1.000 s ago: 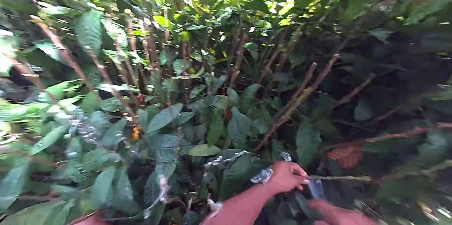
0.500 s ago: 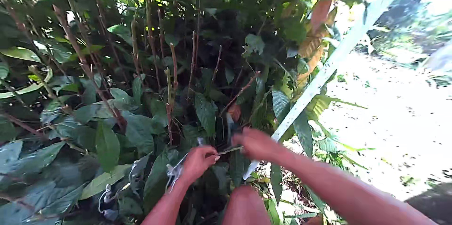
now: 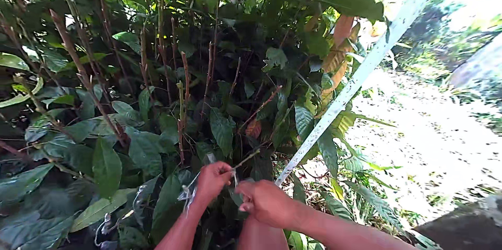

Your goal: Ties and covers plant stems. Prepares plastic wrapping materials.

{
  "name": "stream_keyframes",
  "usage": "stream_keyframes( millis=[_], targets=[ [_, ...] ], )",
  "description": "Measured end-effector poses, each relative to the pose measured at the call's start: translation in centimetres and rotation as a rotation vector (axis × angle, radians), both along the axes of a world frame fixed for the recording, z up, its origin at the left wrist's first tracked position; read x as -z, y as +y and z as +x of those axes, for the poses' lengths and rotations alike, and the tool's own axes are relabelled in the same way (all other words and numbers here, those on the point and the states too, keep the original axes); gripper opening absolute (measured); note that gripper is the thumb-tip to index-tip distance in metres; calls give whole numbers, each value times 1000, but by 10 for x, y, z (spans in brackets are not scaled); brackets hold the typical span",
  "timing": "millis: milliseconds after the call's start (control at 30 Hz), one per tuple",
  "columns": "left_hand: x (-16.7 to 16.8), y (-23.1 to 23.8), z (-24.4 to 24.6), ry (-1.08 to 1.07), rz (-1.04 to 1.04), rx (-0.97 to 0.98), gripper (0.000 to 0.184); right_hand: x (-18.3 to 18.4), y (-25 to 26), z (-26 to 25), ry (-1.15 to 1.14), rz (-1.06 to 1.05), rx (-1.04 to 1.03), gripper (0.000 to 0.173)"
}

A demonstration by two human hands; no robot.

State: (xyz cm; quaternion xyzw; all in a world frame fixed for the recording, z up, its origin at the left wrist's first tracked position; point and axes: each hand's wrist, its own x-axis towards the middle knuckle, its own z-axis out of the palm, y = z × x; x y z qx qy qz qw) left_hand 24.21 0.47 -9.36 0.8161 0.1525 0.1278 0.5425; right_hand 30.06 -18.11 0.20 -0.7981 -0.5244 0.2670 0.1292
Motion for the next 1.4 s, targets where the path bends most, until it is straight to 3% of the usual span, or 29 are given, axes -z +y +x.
stream_keyframes(
  millis=[100,167,233,267,333,400,467,500,567,633,700,767,833,900,1000,1067,1133,1200,1267,1333,1400],
  targets=[
    [3,-24,0,62,292,227,24,-30,8,40,235,151,20,36],
    [-1,-28,0,82,391,325,24,-12,2,90,49,24,54,44],
    [-3,-21,-2,46,409,296,25,13,-4,89,-187,-66,72,38],
    [-3,-16,-3,43,397,259,25,16,-10,77,-200,-87,76,32],
    [-7,-4,-3,54,335,172,23,-2,-28,47,-61,-43,22,32],
    [-15,1,0,83,287,160,26,-34,-40,22,222,109,-16,36],
    [-18,-13,2,122,349,250,27,-49,-37,27,498,308,126,29],
    [-19,-22,2,133,416,311,27,-49,-35,47,496,348,188,29],
    [-17,-29,-2,103,529,377,26,-36,-44,86,159,175,165,39],
    [-20,-19,-9,43,546,332,27,-27,-45,64,-123,30,115,41],
    [-21,-19,-10,17,513,305,27,-41,-37,25,-74,122,103,29],
    [-21,-32,-10,41,521,380,27,-51,-33,36,86,216,134,33],
    [-21,-31,-13,60,555,434,31,-44,-44,64,-46,58,97,47],
    [-25,-17,-16,15,547,385,33,-42,-47,46,-146,31,117,42],
    [-25,-24,-15,16,547,389,31,-51,-45,26,138,343,178,28],
    [-29,-30,-15,62,569,445,34,-52,-49,54,-23,192,105,41],
    [-36,-23,-19,67,558,410,38,-46,-53,48,-273,73,76,39],
    [-39,-21,-21,43,535,369,36,-48,-52,22,-117,218,116,27],
    [-39,-32,-21,20,560,381,34,-47,-47,27,156,362,192,28],
    [-43,-35,-21,38,585,403,37,-42,-50,47,-38,196,148,44],
    [-49,-25,-22,28,567,348,37,-38,-49,34,-224,173,114,36]
  ],
)
